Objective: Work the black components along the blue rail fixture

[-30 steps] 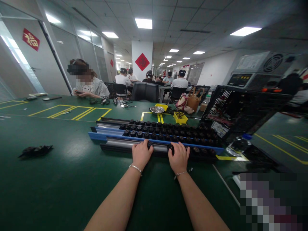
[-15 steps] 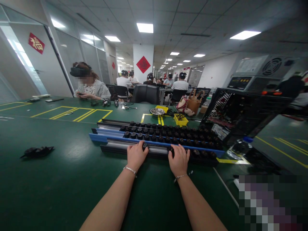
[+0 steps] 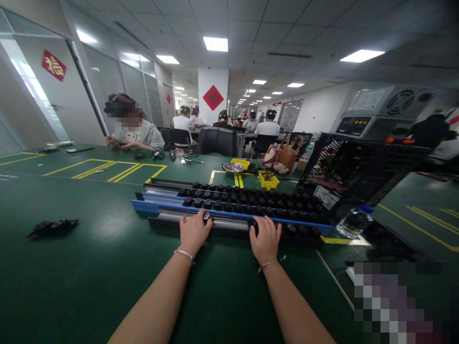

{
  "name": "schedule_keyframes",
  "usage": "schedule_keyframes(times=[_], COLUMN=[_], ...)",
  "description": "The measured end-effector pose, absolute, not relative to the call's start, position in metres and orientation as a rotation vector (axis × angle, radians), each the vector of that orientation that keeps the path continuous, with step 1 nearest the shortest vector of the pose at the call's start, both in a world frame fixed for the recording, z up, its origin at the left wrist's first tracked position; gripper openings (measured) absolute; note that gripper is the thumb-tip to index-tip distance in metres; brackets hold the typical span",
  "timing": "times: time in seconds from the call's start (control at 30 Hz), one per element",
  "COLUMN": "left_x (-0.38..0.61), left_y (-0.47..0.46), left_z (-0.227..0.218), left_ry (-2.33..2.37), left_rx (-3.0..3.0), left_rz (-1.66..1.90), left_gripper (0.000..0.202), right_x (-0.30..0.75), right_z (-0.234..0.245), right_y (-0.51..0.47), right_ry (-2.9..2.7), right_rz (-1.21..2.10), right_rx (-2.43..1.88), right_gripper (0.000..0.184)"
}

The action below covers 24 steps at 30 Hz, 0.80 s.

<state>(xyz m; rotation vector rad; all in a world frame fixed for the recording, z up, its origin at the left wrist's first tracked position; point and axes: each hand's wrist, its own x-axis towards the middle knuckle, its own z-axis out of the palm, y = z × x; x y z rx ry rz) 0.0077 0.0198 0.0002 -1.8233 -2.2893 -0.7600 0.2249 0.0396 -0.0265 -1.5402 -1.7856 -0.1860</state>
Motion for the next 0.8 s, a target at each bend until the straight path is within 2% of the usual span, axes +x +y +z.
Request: schedule_keyframes(times=[0.4,0.8], left_x=[0.013,0.0], left_y=[0.021,0.021], left_z=[0.003,0.004], left_ry=[-2.386,-2.394], left_rx=[-1.739,-1.729], left_rz=[-0.727,-0.682], left_gripper=[0.046,0.042], right_x=[0.225,0.225], right_z=[-0.027,-0.028], right_y=[0.04,0.04], right_ry=[-1.781,-1.788], right_rz=[-0.215,-0.228], right_rx=[-1.532,-1.548], right_gripper=[0.034,0.036])
